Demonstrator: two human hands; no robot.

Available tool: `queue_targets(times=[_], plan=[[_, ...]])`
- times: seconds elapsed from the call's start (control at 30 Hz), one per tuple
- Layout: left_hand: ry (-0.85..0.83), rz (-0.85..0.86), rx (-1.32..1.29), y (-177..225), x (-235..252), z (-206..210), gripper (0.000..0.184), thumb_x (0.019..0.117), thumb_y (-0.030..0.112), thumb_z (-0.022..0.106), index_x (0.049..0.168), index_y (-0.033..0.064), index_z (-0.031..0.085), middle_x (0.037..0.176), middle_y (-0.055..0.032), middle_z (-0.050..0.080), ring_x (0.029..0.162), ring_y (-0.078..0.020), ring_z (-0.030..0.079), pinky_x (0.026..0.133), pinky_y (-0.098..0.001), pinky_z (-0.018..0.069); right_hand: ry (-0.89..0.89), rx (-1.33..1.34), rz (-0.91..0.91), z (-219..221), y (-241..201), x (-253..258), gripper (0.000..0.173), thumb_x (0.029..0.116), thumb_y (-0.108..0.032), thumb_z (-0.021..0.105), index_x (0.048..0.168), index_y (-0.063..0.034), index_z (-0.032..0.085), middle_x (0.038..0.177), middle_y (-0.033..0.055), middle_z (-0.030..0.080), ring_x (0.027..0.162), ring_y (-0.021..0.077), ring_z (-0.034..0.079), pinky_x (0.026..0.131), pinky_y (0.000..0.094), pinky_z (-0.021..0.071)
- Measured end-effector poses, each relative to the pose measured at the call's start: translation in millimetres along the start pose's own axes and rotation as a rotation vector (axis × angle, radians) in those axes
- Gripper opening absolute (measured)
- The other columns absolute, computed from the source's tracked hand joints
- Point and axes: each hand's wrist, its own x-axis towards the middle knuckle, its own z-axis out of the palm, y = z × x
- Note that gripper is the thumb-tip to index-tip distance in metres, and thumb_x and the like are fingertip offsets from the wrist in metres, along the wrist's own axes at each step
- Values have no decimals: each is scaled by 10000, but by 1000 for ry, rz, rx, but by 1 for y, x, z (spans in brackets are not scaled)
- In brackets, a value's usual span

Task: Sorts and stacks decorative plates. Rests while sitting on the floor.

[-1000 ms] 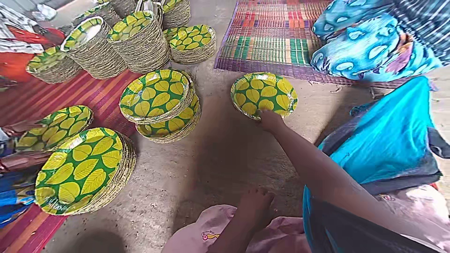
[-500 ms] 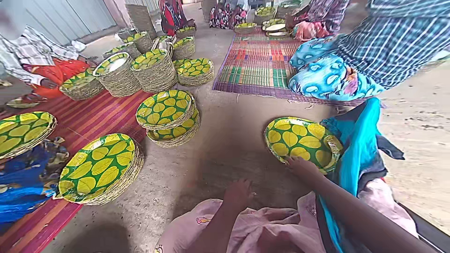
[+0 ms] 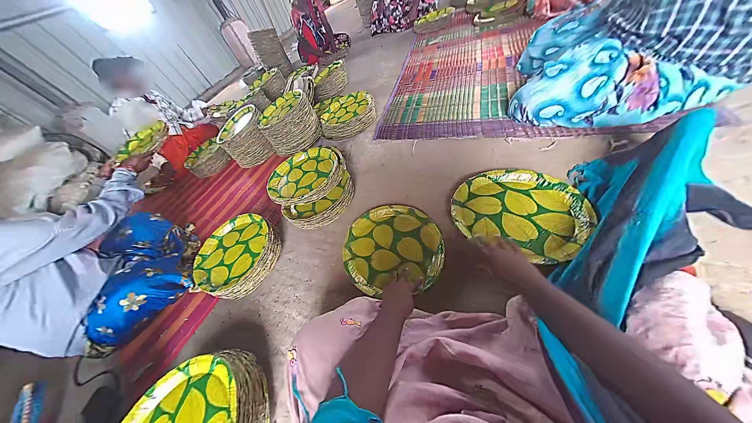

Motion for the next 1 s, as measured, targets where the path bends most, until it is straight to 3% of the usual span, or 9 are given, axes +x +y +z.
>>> queue_targets(times=[0.1, 0.27, 0.37, 0.43, 0.53, 0.6, 0.8, 0.9, 1.0], plan=[[41, -45, 71, -5, 1, 0, 653, 1010, 61, 534, 1554, 413, 451, 1701, -5, 295, 1572, -370, 222, 1191, -723, 202, 22, 22, 219, -9, 22, 0, 632, 1026, -34, 534, 1620, -101, 327, 1427, 334, 531, 1280, 555, 540, 989, 708, 457], [329, -12, 194, 7, -12, -1, 906, 857, 311, 766, 1624, 419, 296, 1748, -20, 111, 1600, -386, 59, 1218, -717, 88, 69, 17, 22, -12, -2, -11, 472, 998, 19, 548, 1438, -137, 610, 1337, 270, 617, 1275, 478, 561, 1065, 657, 406], [706, 187, 289, 11, -10, 12, 893, 745, 268, 841, 1558, 329, 478, 1656, -152, 362, 1529, -472, 280, 1183, -740, 168, 53, 36, -388, 1, -25, -17, 431, 973, 63, 548, 1304, -157, 717, 1291, 138, 684, 1288, 395, 568, 1155, 684, 257], [584, 157, 258, 12, -9, 12, 763, 837, 153, 755, 1534, 343, 510, 1607, -90, 460, 1485, -397, 405, 1182, -670, 287, 87, 51, -478, 11, -30, -14, 366, 989, 18, 568, 1219, -192, 760, 1336, 87, 678, 1382, 389, 502, 1188, 727, 165], [221, -49, 122, 3, -3, 5, 683, 923, 106, 631, 1560, 295, 474, 1628, -75, 419, 1476, -319, 418, 1151, -551, 412, 72, 138, -26, 9, -22, -12, 472, 969, -56, 631, 1436, -125, 605, 1557, 166, 500, 1477, 475, 366, 1188, 757, 168], [219, -76, 49, -6, 2, 4, 639, 918, 168, 661, 1529, 292, 519, 1626, -74, 423, 1470, -295, 434, 1158, -523, 418, 102, 108, 228, 11, -1, -6, 538, 967, -59, 628, 1490, -25, 504, 1407, 279, 574, 1306, 504, 534, 1110, 699, 343], [546, 91, 18, -10, 5, 21, 920, 791, 423, 821, 1600, 292, 402, 1711, -135, 229, 1583, -404, 153, 1222, -704, 99, 130, 3, 63, 9, -5, -11, 393, 933, 30, 650, 1309, -79, 685, 1243, 214, 668, 1220, 427, 596, 1028, 616, 445], [993, 354, 231, -3, 8, 16, 771, 690, 355, 865, 1424, 278, 641, 1523, -231, 514, 1418, -568, 404, 1081, -829, 221, 195, 18, -369, 10, -21, -11, 507, 908, 92, 625, 1307, -204, 722, 1196, 111, 707, 1187, 349, 620, 1066, 587, 420], [670, 291, 222, 0, 0, 11, 449, 964, 116, 620, 1379, 278, 678, 1442, -58, 635, 1342, -340, 587, 1110, -631, 423, 232, -6, -372, 17, -23, -3, 692, 861, 93, 667, 1413, -324, 646, 1418, 56, 631, 1406, 367, 481, 1173, 678, 276]])
